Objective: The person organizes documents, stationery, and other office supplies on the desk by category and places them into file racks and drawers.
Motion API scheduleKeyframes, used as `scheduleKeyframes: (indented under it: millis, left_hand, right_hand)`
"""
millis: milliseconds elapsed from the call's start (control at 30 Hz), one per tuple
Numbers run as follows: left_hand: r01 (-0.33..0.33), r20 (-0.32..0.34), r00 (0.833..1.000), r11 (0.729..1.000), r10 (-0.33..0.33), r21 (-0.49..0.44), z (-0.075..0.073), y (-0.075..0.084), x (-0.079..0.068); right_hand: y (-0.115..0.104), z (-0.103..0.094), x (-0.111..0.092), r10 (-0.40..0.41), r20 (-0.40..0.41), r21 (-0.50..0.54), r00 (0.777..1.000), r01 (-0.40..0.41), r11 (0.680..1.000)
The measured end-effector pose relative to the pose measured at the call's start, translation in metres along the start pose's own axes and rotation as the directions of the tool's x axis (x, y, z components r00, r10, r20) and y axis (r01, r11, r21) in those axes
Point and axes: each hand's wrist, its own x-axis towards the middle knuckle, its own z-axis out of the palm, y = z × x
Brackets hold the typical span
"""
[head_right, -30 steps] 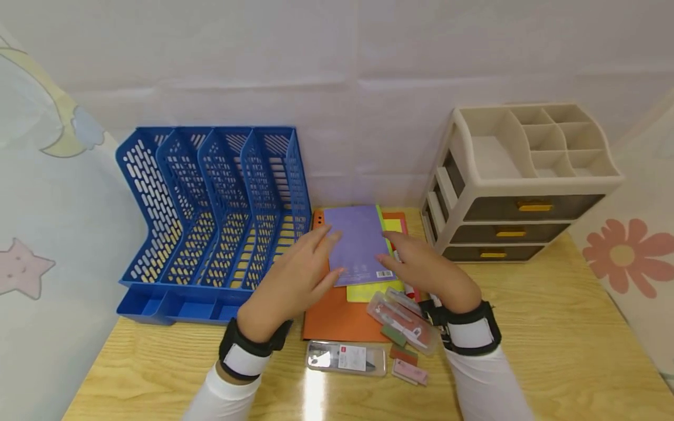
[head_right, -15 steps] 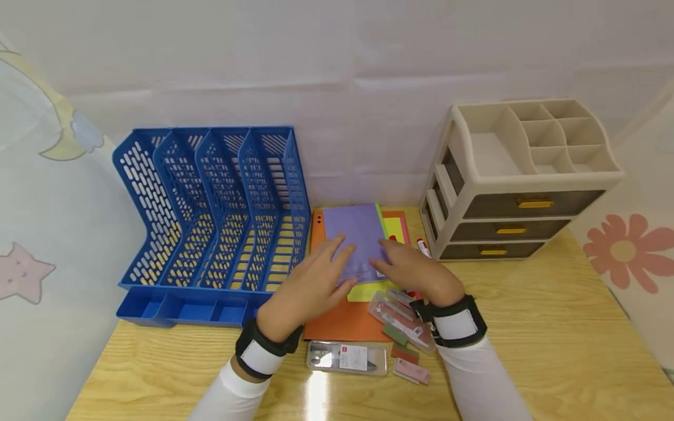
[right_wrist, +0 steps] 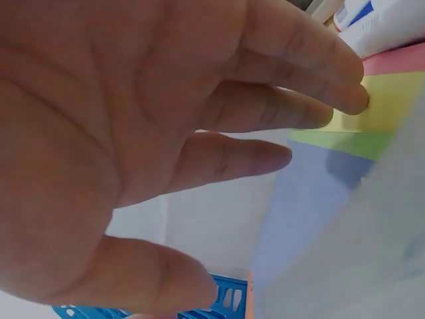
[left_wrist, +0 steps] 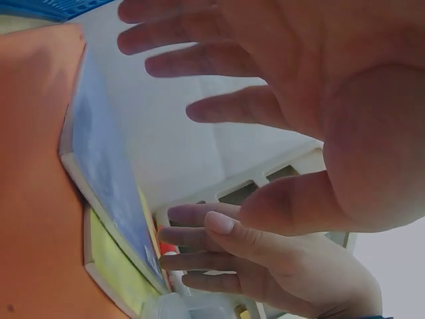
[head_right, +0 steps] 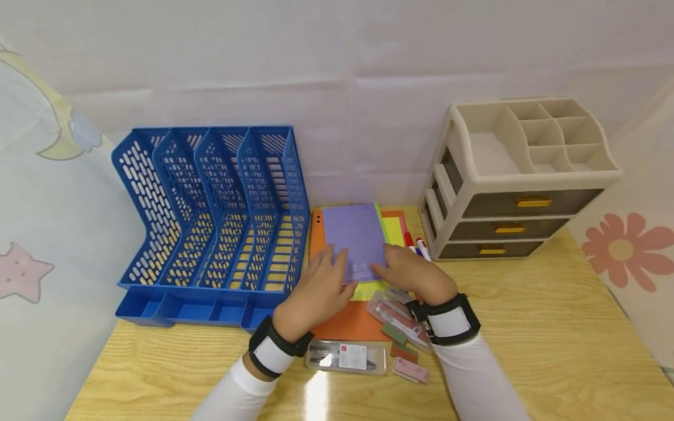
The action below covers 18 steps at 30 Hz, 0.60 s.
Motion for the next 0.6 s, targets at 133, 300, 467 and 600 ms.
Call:
scheduleKeyframes:
  millis: [133, 300, 467, 600]
  left_hand:
    - [0.050, 0.037, 0.998, 0.998, -0.048, -0.038, 0.002, -0.001, 0.001]
    - [0.080, 0.078, 0.994, 0.996, -0.076, -0.042, 0.006, 0.000, 0.004]
    - [0.097, 0.131, 0.987, 0.995, -0.092, -0.025, 0.010, -0.001, 0.005]
    - [0.112, 0.185, 0.977, 0.994, -0.108, -0.011, 0.014, -0.002, 0.005]
  right_hand:
    - [0.003, 0.001, 0.002, 0.048, 0.022, 0.005, 0.999, -0.048, 0.999]
    - [0.007, 0.001, 0.004, 0.065, 0.041, 0.000, 0.997, -0.065, 0.998]
    - [0.010, 0.001, 0.005, 0.050, 0.035, -0.003, 0.998, -0.050, 0.999]
    - [0.012, 0.000, 0.007, 0.047, 0.001, 0.005, 0.999, -0.047, 0.999]
